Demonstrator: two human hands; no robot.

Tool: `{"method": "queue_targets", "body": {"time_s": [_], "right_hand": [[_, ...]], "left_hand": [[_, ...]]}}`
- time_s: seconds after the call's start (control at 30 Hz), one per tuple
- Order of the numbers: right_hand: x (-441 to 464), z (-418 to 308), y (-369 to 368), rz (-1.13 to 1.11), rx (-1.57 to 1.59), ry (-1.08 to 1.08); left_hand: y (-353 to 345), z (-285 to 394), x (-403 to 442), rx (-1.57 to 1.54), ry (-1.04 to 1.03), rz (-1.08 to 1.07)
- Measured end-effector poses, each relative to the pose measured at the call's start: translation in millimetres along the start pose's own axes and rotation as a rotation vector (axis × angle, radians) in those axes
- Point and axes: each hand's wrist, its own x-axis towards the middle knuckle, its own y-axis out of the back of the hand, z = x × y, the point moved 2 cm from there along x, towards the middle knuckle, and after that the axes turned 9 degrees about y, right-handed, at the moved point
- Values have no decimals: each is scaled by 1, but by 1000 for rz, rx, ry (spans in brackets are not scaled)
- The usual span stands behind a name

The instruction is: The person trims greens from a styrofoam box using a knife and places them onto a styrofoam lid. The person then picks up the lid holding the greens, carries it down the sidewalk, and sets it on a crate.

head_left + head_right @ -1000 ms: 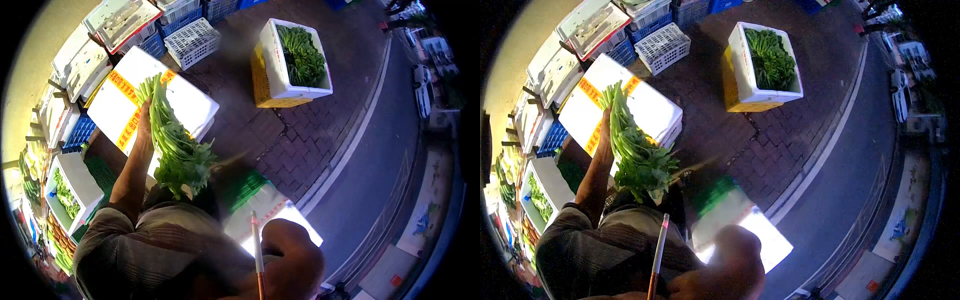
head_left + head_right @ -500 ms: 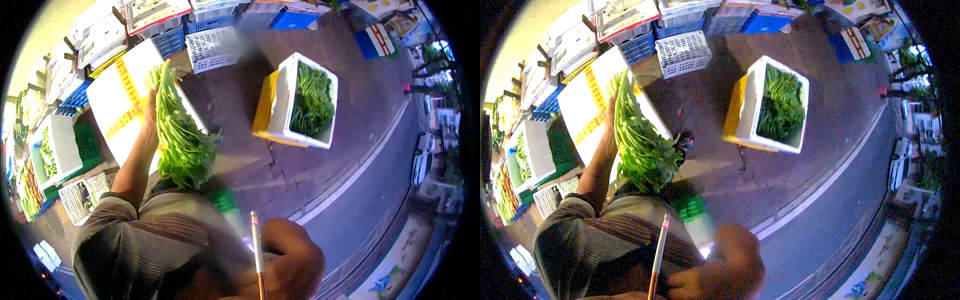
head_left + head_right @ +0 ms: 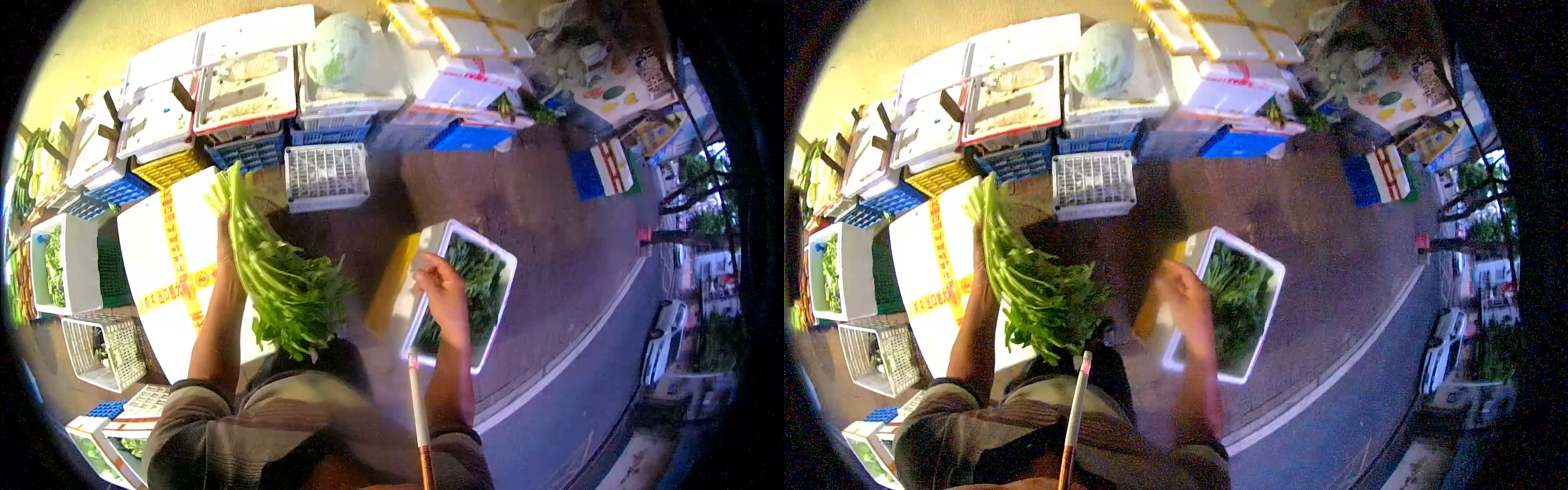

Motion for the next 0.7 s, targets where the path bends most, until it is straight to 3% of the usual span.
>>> {"method": "queue_targets", "body": {"time_s": [0.07,0.13,0.17,0.23,0.3,0.33,0.4,0.47,0.53,0.6,0.63,0.7], "right_hand": [[45,43,16,-6,-247,129],[84,52,33,-27,-469,313],[104,53,42,-35,-395,169],[154,43,64,-8,-496,183],[185,12,80,-31,-551,53],[212,15,86,8,-569,148],[266,36,90,80,-605,317],[310,7,95,59,-635,417],[365,10,96,124,-718,662],[418,3,94,174,-842,609],[441,-1,91,200,-906,573],[498,8,86,236,-994,558]], "left_hand": [[-2,10,12,-25,-94,-175],[-3,10,23,-62,-183,-75],[-3,13,24,-7,-198,-147],[-27,12,30,-87,-302,-95],[-31,9,32,-70,-286,-239],[-48,4,30,-116,-346,-99],[-53,7,48,-90,-360,-182],[-80,5,61,-215,-385,-120],[-78,6,80,-73,-359,-122],[-114,3,91,-94,-386,93],[-143,4,92,-114,-383,98],[-123,15,150,-79,-383,51]]}}
